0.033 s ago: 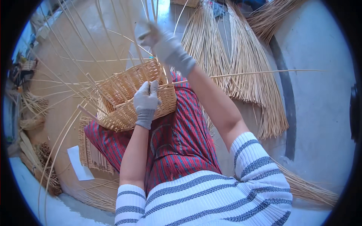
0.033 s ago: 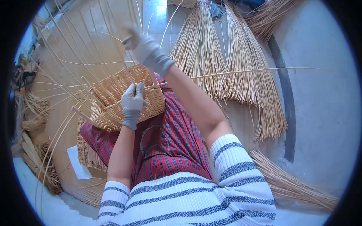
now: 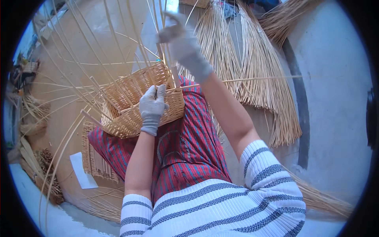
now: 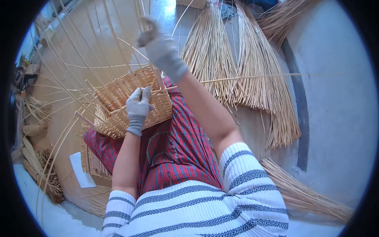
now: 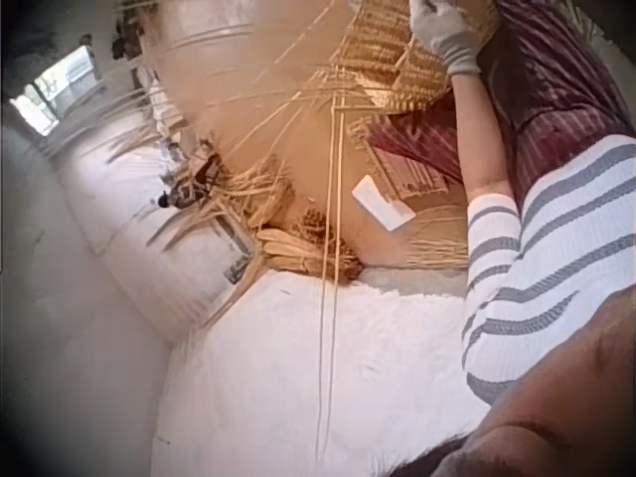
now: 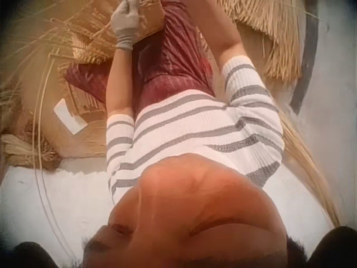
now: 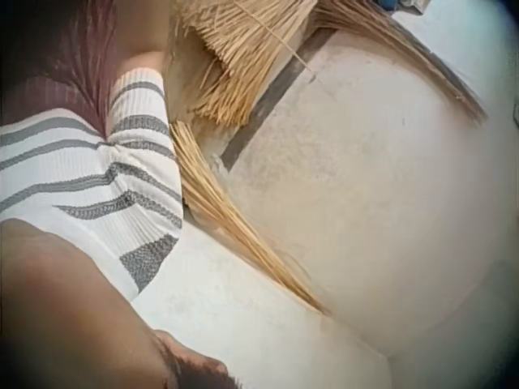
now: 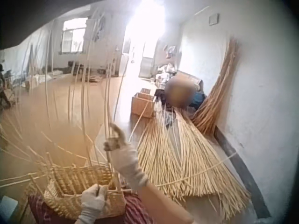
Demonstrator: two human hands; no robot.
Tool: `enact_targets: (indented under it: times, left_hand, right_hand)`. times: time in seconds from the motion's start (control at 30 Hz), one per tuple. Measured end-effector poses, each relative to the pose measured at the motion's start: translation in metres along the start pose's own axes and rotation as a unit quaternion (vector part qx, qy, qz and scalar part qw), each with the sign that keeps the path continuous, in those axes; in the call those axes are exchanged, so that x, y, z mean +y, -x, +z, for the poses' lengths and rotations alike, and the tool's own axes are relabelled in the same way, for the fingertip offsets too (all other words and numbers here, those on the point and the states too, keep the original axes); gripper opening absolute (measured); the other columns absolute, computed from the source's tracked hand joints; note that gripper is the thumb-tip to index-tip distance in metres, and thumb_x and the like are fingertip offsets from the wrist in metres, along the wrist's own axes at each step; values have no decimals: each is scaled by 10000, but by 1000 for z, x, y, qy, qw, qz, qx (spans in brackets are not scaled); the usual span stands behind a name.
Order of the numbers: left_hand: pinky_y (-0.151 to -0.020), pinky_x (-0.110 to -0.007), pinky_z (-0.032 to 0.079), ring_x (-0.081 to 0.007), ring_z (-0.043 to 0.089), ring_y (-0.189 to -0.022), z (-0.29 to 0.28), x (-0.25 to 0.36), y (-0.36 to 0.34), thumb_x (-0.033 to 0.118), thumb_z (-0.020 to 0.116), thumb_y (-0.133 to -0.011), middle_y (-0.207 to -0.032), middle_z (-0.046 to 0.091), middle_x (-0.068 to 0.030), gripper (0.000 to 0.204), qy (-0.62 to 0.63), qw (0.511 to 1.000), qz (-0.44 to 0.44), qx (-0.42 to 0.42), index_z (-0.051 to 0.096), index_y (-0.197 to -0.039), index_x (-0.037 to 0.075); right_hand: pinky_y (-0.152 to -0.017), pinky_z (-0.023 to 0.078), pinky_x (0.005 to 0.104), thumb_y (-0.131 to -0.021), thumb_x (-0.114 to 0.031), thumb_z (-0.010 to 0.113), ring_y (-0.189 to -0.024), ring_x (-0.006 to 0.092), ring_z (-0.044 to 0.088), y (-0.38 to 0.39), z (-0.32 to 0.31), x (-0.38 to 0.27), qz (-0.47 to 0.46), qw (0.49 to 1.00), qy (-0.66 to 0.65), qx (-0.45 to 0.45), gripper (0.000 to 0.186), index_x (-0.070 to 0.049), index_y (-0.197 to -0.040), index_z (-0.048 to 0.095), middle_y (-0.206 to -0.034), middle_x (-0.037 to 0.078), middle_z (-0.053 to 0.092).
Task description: The recorder is weaving a basket using long wooden strips while sitting on the floor.
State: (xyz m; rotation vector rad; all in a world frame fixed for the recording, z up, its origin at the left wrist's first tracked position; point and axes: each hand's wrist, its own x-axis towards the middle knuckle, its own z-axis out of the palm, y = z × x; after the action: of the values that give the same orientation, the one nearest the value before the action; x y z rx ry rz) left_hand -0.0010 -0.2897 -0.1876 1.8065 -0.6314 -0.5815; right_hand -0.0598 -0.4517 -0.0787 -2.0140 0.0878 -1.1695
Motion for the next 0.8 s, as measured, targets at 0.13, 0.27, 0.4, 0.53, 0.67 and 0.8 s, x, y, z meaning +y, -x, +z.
enact_targets:
  times: [0.13, 0.27, 0.4, 0.53, 0.67, 0.8]
  left_hand:
    - [-453, -236, 482, -57, 574, -525, -5, 12, 6, 222, 685, -959, -689, 600, 29, 206, 88, 995, -46, -30, 669, -935, 18]
    - [-549, -245, 547, -79, 613, -631, -8, 3, 20, 93, 668, -949, -822, 650, -17, 148, 88, 994, -9, -72, 664, -1072, 11]
    - [-771, -362, 552, -199, 667, -809, 4, 33, 17, 173, 708, -911, -950, 679, -70, 539, -229, 873, 401, 159, 495, -1390, 50]
    - [-809, -419, 505, -272, 668, -866, 29, 7, 1, 286, 786, -815, -967, 695, -66, 875, -326, 849, 407, 87, 337, -1532, 61]
    - [-732, -412, 488, -266, 649, -793, 38, -7, -4, 324, 773, -801, -926, 688, -86, 858, -318, 833, 444, 88, 377, -1511, 46]
    - [-735, -415, 483, -269, 642, -770, 21, -5, 1, 326, 755, -827, -911, 686, -91, 816, -337, 837, 419, 101, 395, -1505, 49]
  right_hand:
    - [-613, 543, 282, -929, 61, 479, -686, 111, 581, 86, -31, 30, 27, 960, 157, 229, 407, -35, -1324, 485, -841, 7, 608]
    - [-585, 557, 259, -1023, -33, 431, -607, 59, 490, 129, -47, 77, 140, 916, -137, 351, 454, -83, -1472, 383, -751, -15, 482]
    - [-606, 575, 298, -1083, -178, 393, -568, 66, 491, 106, -44, 75, 157, 910, -186, 337, 445, -133, -1520, 322, -665, -18, 465]
    - [-563, 575, 294, -1084, -198, 391, -531, 59, 468, 111, -49, 83, 130, 927, -155, 316, 444, -156, -1521, 330, -657, -30, 449]
    - [-521, 541, 267, -1081, -216, 414, -522, 42, 438, 122, -54, 101, 217, 887, -207, 351, 423, -187, -1502, 391, -698, -39, 439]
    - [-483, 491, 303, -1049, -185, 489, -503, 102, 491, 101, -54, 25, 236, 893, -281, 262, 402, -174, -1450, 469, -657, -20, 455]
